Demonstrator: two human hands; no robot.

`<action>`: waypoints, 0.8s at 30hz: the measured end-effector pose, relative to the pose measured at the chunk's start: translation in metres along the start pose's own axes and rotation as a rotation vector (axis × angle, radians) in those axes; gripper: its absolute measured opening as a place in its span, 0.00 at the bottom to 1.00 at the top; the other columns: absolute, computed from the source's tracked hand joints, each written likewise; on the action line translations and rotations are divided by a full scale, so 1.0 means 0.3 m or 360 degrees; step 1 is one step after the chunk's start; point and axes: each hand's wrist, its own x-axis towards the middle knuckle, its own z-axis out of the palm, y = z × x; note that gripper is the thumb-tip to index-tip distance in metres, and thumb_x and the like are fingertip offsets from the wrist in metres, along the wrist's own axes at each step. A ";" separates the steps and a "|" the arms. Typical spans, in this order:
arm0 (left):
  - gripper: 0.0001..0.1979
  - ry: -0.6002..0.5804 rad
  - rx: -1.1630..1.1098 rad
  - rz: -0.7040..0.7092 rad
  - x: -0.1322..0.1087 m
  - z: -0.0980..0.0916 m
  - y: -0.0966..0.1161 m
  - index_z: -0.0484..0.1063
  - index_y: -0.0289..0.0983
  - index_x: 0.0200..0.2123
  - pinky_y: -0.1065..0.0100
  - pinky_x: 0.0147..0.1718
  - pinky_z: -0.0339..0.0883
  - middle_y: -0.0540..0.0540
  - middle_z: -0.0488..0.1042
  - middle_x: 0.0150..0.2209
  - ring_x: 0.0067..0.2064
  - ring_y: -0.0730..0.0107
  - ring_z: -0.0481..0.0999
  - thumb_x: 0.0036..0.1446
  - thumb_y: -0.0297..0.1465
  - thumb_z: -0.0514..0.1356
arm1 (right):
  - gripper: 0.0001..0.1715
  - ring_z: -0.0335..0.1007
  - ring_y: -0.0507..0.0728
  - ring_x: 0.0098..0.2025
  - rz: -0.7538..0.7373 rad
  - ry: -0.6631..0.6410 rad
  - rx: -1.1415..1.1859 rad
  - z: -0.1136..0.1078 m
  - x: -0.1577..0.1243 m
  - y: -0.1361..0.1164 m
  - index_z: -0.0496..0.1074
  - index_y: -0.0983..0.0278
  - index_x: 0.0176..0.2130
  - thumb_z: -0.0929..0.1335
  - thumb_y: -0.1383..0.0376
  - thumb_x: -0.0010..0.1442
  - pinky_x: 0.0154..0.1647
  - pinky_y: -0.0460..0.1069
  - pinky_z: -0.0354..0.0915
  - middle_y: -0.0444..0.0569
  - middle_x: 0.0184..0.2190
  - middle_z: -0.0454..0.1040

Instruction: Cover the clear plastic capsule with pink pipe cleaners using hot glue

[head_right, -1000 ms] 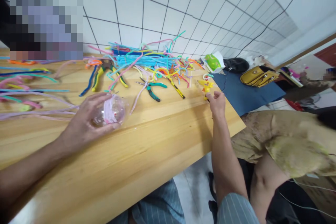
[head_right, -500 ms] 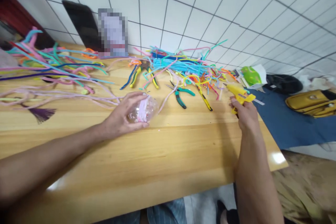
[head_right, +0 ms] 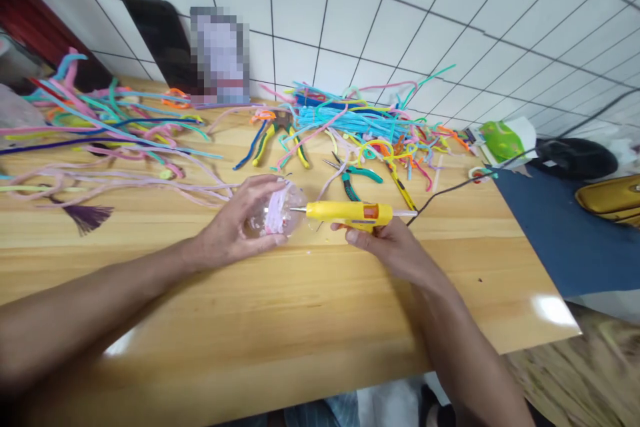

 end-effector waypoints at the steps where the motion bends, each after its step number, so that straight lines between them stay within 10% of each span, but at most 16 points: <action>1: 0.41 0.0000 -0.0004 -0.0006 0.001 0.002 0.000 0.60 0.47 0.74 0.40 0.70 0.67 0.34 0.68 0.68 0.72 0.45 0.68 0.63 0.41 0.72 | 0.26 0.83 0.64 0.40 0.0002 -0.0014 -0.0001 0.007 0.002 0.003 0.87 0.57 0.40 0.78 0.39 0.60 0.41 0.58 0.79 0.51 0.33 0.86; 24: 0.41 0.0029 -0.0074 0.0034 0.005 0.016 -0.006 0.62 0.47 0.73 0.42 0.69 0.68 0.34 0.67 0.68 0.71 0.45 0.69 0.62 0.43 0.74 | 0.21 0.83 0.64 0.43 0.0051 -0.0007 0.0030 0.051 -0.004 0.073 0.85 0.59 0.42 0.77 0.45 0.63 0.45 0.56 0.78 0.51 0.40 0.87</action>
